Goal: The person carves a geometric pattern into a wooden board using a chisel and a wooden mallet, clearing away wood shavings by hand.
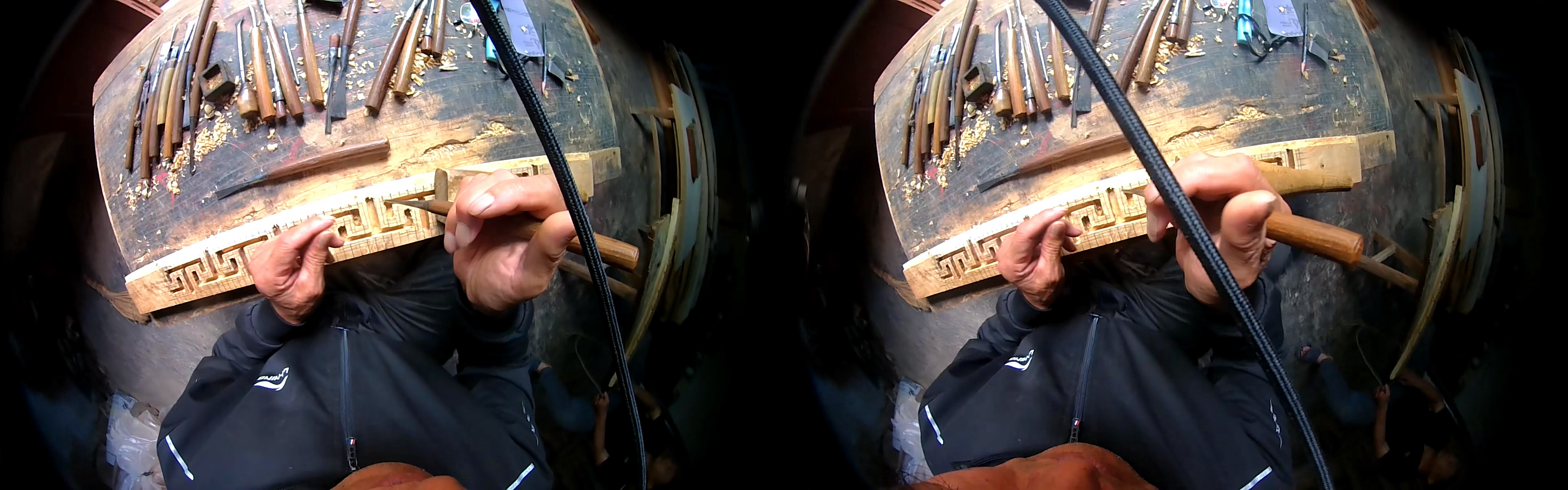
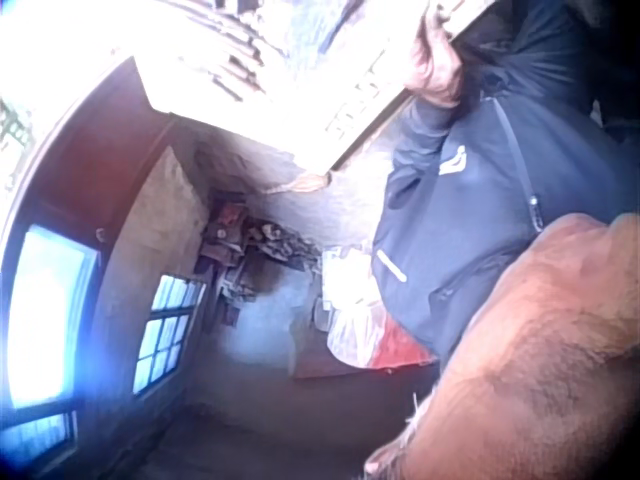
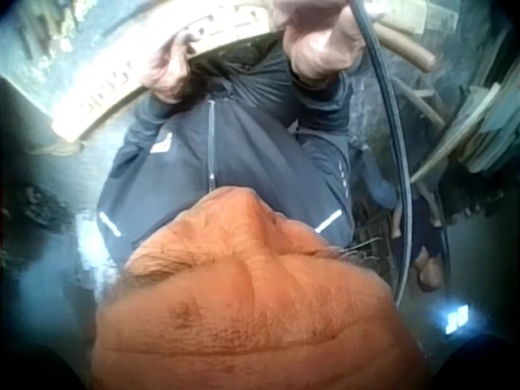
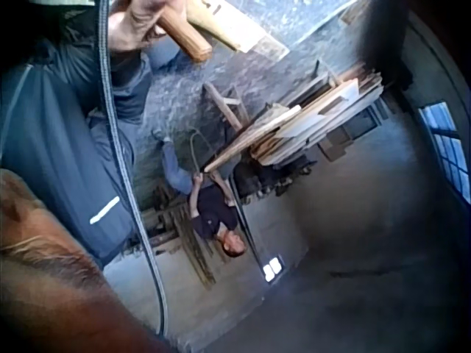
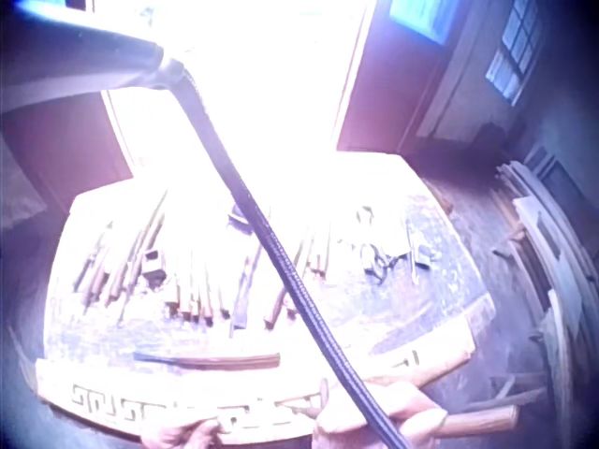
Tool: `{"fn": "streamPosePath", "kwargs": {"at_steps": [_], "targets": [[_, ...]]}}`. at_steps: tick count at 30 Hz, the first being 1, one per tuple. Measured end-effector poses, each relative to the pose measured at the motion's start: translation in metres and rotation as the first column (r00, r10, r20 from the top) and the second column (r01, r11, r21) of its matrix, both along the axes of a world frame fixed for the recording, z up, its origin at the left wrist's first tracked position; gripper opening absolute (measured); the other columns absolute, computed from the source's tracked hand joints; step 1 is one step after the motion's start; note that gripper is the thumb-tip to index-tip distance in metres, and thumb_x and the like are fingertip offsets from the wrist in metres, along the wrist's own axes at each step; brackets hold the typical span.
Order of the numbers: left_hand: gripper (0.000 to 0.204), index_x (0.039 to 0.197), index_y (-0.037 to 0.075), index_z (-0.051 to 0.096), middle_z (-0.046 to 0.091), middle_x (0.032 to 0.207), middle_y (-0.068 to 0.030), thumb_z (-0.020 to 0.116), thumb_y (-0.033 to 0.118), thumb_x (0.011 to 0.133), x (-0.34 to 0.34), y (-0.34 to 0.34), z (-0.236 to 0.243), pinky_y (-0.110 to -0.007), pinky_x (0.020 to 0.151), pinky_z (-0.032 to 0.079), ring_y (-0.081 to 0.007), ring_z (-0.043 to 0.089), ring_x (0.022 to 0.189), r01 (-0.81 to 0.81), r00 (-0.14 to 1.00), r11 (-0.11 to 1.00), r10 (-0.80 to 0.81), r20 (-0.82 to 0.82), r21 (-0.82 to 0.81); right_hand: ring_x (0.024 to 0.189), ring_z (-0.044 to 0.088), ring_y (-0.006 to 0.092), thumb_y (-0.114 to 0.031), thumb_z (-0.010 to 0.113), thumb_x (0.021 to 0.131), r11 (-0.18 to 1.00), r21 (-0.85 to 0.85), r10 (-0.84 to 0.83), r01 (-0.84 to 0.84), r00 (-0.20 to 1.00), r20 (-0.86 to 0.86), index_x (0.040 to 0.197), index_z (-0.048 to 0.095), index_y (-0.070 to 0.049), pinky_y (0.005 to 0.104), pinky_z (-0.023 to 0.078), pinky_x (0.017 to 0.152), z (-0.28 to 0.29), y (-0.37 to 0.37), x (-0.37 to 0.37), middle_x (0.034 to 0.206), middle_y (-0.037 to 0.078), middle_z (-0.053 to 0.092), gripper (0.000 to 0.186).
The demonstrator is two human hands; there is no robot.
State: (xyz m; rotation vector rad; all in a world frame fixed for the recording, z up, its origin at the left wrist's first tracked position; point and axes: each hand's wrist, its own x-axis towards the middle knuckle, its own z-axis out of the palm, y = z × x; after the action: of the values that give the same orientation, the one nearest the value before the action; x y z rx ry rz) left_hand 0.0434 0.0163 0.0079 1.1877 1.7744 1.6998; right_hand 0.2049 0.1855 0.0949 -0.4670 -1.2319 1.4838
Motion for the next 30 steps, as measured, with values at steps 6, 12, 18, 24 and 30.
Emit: {"fn": "streamPosePath", "kwargs": {"at_steps": [6, 12, 18, 24, 30], "targets": [[0.018, 0.122, -0.004, 0.081, 0.085, 0.094, -0.0152, 0.08, -0.005, 0.104, -0.005, -0.005, 0.0, -0.028, 0.066, 0.062, -0.0178, 0.082, 0.078, -0.046, 0.999, 0.999, 0.046, 0.019, -0.005, 0.075, 0.072, 0.0279, -0.083, 0.026, 0.115, 0.947, 0.28, -0.237, 0.155, 0.929, 0.285, 0.112, 0.072, 0.007, 0.04, 0.06, 0.074, -0.008, 0.009, 0.004, 0.091, 0.02, 0.075, 0.101], [0.027, 0.122, -0.001, 0.081, 0.084, 0.093, -0.0145, 0.086, -0.006, 0.096, -0.023, -0.009, 0.015, -0.032, 0.059, 0.057, -0.0231, 0.079, 0.068, 0.01, 0.902, 0.995, 0.035, -0.43, 0.102, 0.053, 0.054, 0.0116, -0.087, 0.023, 0.114, 0.985, 0.153, -0.158, 0.085, 0.81, 0.565, 0.108, 0.081, 0.006, 0.0252, 0.037, 0.05, 0.001, 0.004, 0.005, 0.068, 0.004, 0.062, 0.11], [0.044, 0.132, -0.001, 0.078, 0.079, 0.083, -0.0104, 0.093, -0.001, 0.091, -0.025, -0.007, 0.042, -0.035, 0.058, 0.053, -0.0235, 0.074, 0.064, 0.059, 0.729, 0.992, 0.031, -0.684, 0.108, 0.074, 0.071, 0.0143, -0.056, 0.059, 0.12, 0.975, -0.027, 0.212, -0.219, 0.897, 0.387, 0.121, 0.081, 0.007, 0.0266, 0.054, 0.067, -0.011, -0.011, -0.017, 0.089, 0.011, 0.077, 0.067], [0.047, 0.133, -0.002, 0.08, 0.065, 0.07, -0.004, 0.095, 0.004, 0.089, -0.038, -0.003, 0.032, -0.035, 0.052, 0.044, -0.0186, 0.06, 0.054, -0.036, 0.658, 0.992, 0.113, -0.744, 0.12, 0.085, 0.077, 0.0169, -0.045, 0.062, 0.121, 0.9, -0.133, 0.428, -0.414, 0.789, 0.441, 0.128, 0.08, 0.009, 0.03, 0.06, 0.075, -0.018, -0.024, -0.021, 0.099, 0.016, 0.082, 0.057], [0.034, 0.128, 0.0, 0.082, 0.064, 0.07, -0.0061, 0.087, 0.005, 0.096, -0.074, 0.006, 0.041, -0.038, 0.051, 0.043, -0.021, 0.06, 0.055, -0.224, 0.453, 0.972, 0.164, -0.877, 0.066, 0.083, 0.08, 0.0148, -0.021, 0.085, 0.107, 0.927, 0.017, 0.255, -0.374, 0.665, 0.702, 0.138, 0.077, 0.004, 0.0295, 0.06, 0.071, -0.009, -0.018, -0.025, 0.097, 0.01, 0.086, 0.041]]}}
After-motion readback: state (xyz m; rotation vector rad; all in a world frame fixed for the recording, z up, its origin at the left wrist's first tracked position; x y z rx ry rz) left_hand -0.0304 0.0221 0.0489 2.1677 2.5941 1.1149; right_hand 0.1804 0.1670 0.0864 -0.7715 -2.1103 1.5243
